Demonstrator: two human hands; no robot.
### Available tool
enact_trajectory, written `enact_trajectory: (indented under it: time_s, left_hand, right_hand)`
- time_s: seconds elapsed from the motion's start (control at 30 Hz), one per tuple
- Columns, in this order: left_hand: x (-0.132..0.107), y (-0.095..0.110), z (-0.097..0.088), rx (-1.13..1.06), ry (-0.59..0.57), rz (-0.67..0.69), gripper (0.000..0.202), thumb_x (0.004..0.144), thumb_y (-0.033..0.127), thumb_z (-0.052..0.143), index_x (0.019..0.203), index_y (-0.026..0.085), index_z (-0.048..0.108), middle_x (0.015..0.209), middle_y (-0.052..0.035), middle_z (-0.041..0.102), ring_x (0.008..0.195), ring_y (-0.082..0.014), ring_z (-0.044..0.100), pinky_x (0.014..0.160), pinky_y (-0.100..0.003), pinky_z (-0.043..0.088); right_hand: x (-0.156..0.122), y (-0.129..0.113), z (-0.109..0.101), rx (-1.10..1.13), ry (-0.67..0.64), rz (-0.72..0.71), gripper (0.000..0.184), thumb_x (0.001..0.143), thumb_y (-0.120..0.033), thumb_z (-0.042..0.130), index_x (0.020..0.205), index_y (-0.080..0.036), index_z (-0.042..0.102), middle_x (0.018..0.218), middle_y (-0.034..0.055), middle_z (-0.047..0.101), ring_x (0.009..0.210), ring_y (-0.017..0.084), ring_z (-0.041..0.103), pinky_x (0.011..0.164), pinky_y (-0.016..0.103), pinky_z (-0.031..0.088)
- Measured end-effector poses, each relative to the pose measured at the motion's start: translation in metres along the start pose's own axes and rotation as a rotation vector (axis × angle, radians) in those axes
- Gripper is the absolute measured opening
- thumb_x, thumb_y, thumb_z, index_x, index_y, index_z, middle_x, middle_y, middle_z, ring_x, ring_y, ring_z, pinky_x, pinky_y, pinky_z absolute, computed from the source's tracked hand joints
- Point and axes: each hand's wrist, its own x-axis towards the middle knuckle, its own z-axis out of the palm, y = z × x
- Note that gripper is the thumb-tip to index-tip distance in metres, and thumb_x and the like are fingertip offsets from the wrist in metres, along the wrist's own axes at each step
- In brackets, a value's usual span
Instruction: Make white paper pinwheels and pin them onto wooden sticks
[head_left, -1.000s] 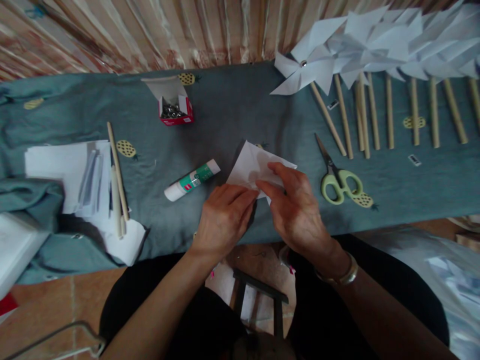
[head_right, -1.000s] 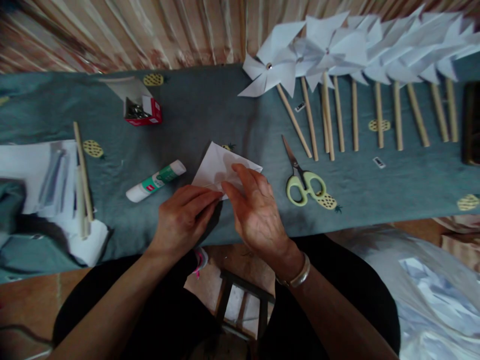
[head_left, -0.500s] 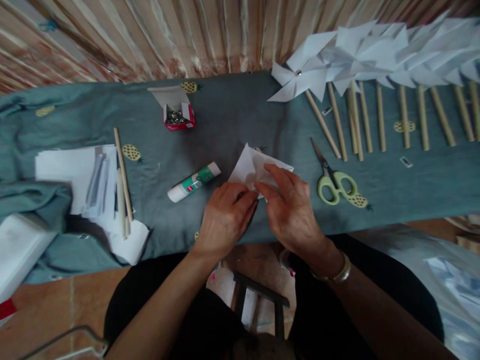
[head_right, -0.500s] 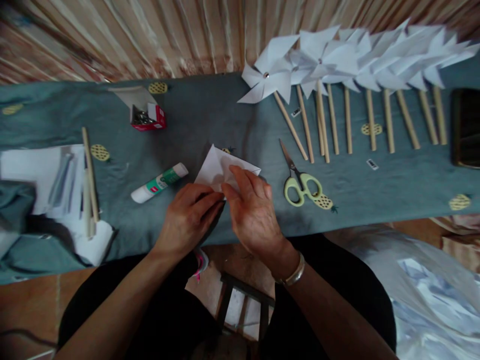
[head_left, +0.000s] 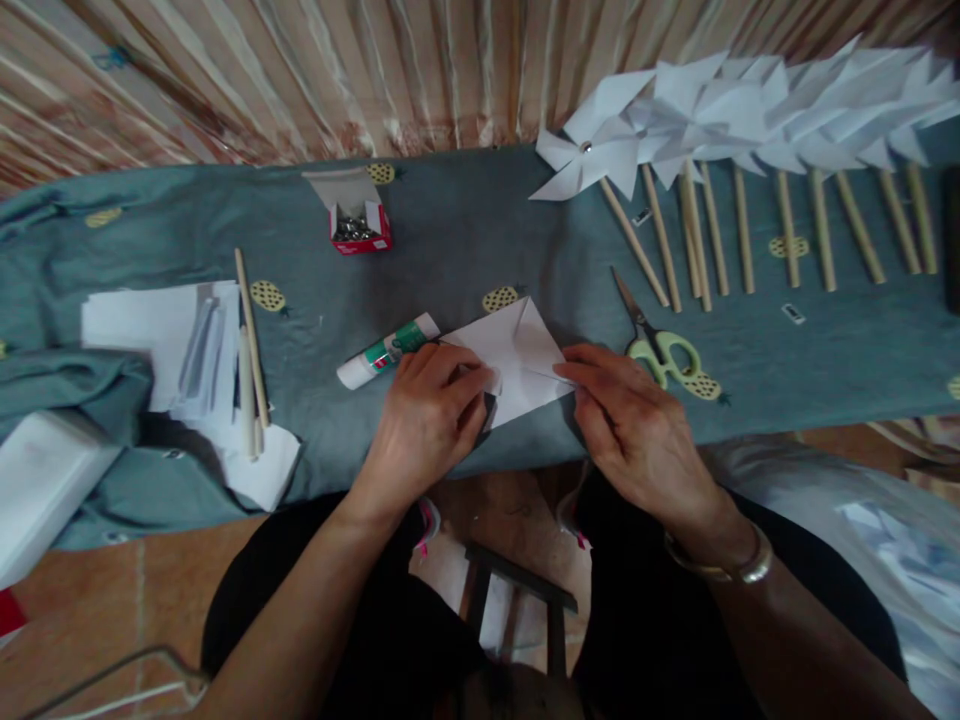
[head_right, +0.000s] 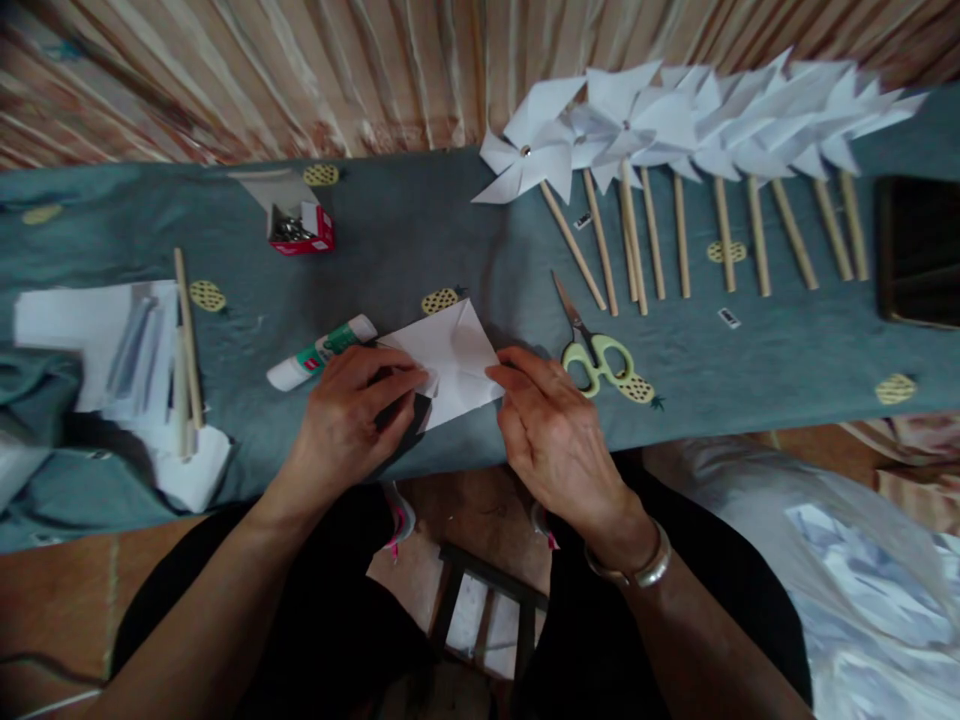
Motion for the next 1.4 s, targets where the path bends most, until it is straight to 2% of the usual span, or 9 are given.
enact_trajectory:
  time_s: [0.1,0.2,0.3,0.5,0.7,0.87,1.13,1.27,1.4]
  left_hand:
    - [-0.005,0.002,-0.005,0.002,0.045,0.018,0.019,0.084,0.015,0.057,0.101,0.019,0.064,0.105,-0.0073,0.064,0.094,-0.0231,0.057,0.083,-0.042,0.049]
    - [-0.010,0.011,-0.005,0.000,0.100,0.043,0.020,0.085,0.024,0.061,0.104,0.020,0.062,0.108,-0.0079,0.064,0.096,-0.0240,0.056,0.083,-0.043,0.048]
    - [-0.013,0.022,0.001,0.002,0.072,0.095,0.023,0.085,0.031,0.064,0.104,0.017,0.062,0.104,-0.0084,0.066,0.094,-0.0241,0.058,0.080,-0.041,0.047]
    - [-0.012,0.028,0.014,0.043,0.048,0.143,0.013,0.089,0.020,0.059,0.098,0.013,0.064,0.092,-0.0073,0.069,0.083,-0.0208,0.062,0.069,-0.035,0.048]
    - [-0.017,0.028,0.015,0.015,0.097,0.146,0.010,0.090,0.015,0.056,0.095,0.011,0.063,0.090,-0.0084,0.069,0.081,-0.0181,0.063,0.071,-0.033,0.054]
    - [-0.022,0.028,0.013,-0.017,0.113,0.165,0.008,0.089,0.014,0.057,0.094,0.011,0.063,0.089,-0.0081,0.069,0.081,-0.0178,0.063,0.070,-0.032,0.055]
    - [-0.023,0.032,0.009,-0.028,0.026,0.162,0.008,0.088,0.013,0.057,0.087,0.011,0.065,0.080,-0.0067,0.068,0.074,-0.0174,0.060,0.064,-0.031,0.053]
    - [-0.026,0.033,0.011,-0.046,0.038,0.150,0.011,0.089,0.014,0.056,0.096,0.011,0.063,0.088,-0.0080,0.069,0.078,-0.0178,0.061,0.068,-0.033,0.055]
    - [-0.028,0.034,0.013,-0.078,0.065,0.150,0.025,0.090,0.012,0.055,0.115,0.011,0.056,0.098,-0.0089,0.070,0.084,-0.0181,0.062,0.073,-0.035,0.056]
  right_hand:
    - [-0.011,-0.003,-0.004,0.020,-0.006,-0.007,0.029,0.088,-0.011,0.046,0.109,-0.016,0.065,0.116,0.0123,0.067,0.108,0.026,0.065,0.098,0.046,0.051]
    - [-0.016,-0.003,-0.005,-0.011,-0.016,-0.025,0.027,0.087,-0.010,0.048,0.106,-0.015,0.066,0.113,0.0121,0.068,0.105,0.026,0.065,0.096,0.047,0.052]
    - [-0.016,-0.001,-0.004,-0.063,-0.006,-0.056,0.028,0.087,-0.009,0.048,0.108,-0.014,0.066,0.116,0.0132,0.067,0.107,0.027,0.063,0.098,0.049,0.050]
    - [-0.015,0.002,-0.002,-0.047,-0.067,-0.099,0.034,0.084,-0.006,0.047,0.112,-0.011,0.065,0.124,0.0149,0.061,0.113,0.028,0.058,0.099,0.049,0.048]
    - [-0.012,0.001,-0.005,0.111,-0.073,0.012,0.032,0.084,-0.008,0.053,0.111,-0.019,0.065,0.127,0.0100,0.061,0.117,0.024,0.059,0.103,0.045,0.046]
    - [-0.009,0.001,-0.005,0.355,-0.091,0.142,0.014,0.084,-0.020,0.063,0.096,-0.024,0.070,0.128,0.0057,0.060,0.118,0.023,0.058,0.100,0.043,0.049]
    - [-0.002,0.000,0.001,0.346,-0.069,0.150,0.006,0.084,-0.025,0.066,0.085,-0.026,0.072,0.136,0.0028,0.055,0.125,0.027,0.051,0.105,0.051,0.042]
    - [0.002,0.000,0.009,0.259,-0.035,0.096,0.006,0.083,-0.024,0.065,0.084,-0.025,0.071,0.133,0.0045,0.057,0.124,0.027,0.051,0.104,0.051,0.042]
    - [0.004,-0.001,0.015,0.185,-0.011,0.065,0.008,0.084,-0.025,0.064,0.085,-0.024,0.071,0.133,0.0057,0.057,0.122,0.028,0.052,0.102,0.052,0.042]
